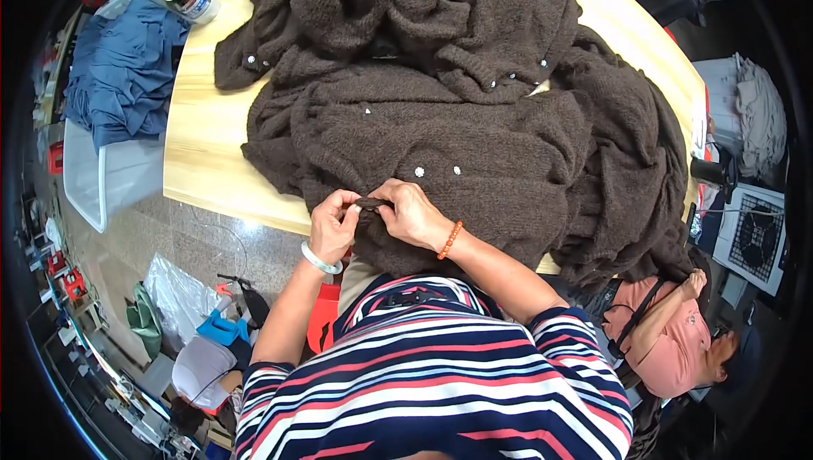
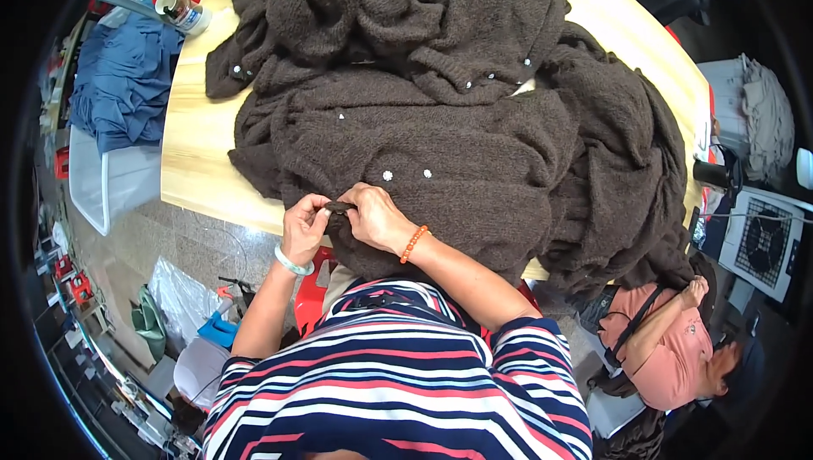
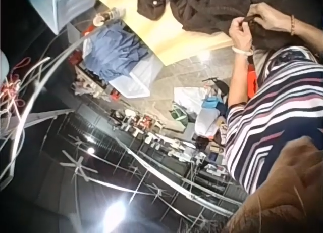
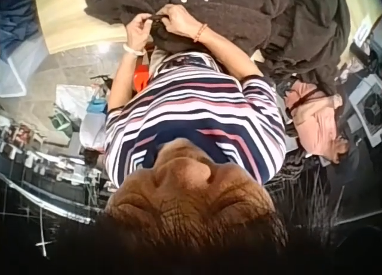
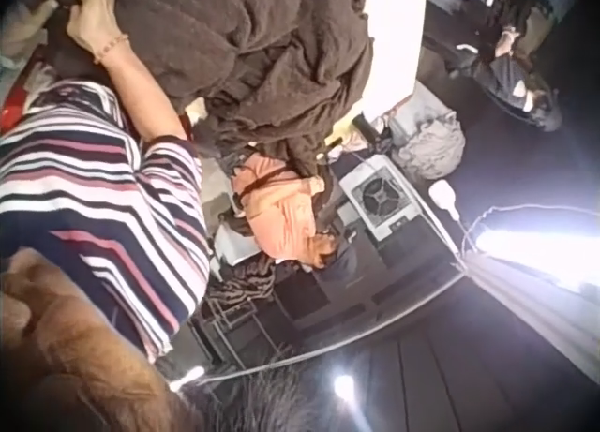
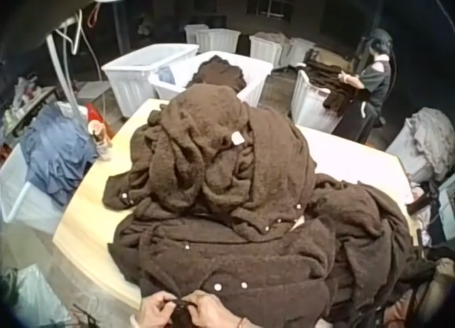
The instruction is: Buttoning and inspecting dark brown knitted sweaters on a workbench.
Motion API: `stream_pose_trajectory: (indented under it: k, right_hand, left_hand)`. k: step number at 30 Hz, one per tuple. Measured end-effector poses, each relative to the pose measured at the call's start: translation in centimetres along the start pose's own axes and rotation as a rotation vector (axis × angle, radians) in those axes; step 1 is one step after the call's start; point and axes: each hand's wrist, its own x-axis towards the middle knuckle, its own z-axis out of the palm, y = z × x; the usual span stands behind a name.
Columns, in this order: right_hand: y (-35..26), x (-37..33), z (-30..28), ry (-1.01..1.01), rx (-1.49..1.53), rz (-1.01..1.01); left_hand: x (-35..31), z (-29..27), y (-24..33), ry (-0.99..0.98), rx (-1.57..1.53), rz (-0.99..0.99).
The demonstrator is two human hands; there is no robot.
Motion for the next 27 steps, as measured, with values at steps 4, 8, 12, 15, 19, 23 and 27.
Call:
stream_pose_trajectory:
  k: [4,8,12,15,19,23,27]
  right_hand:
    - [-0.2,0.0,-0.4,-0.031,-0.015,-0.054]
    - [-0.4,0.5,-1.2,-0.158,-0.030,-0.177]
    - [-1.0,1.0,-2.7,-0.298,0.146,-0.110]
    - [-0.6,1.1,-2.3,-0.302,0.164,-0.012]
    - [-1.5,1.2,-2.0,-0.201,0.145,-0.013]
    - [-1.4,-0.2,-3.0,-0.197,-0.051,-0.025]
    - [-1.0,-2.5,-4.1,-0.069,-0.305,-0.073]
  left_hand:
    - [-0.3,-0.3,1.0,-0.023,0.119,0.145]
    - [-0.2,-1.2,1.0,-0.081,0.145,0.111]
    - [-0.1,-1.8,2.2,-0.151,0.004,0.121]
    - [0.1,-2.5,2.0,-0.225,-0.187,0.034]
    - [0.3,-3.6,0.8,-0.264,-0.389,-0.099]
    - [0.2,-4.9,-0.1,-0.133,-0.400,-0.168]
    - [-0.1,-3.0,3.5,0.107,0.331,0.197]
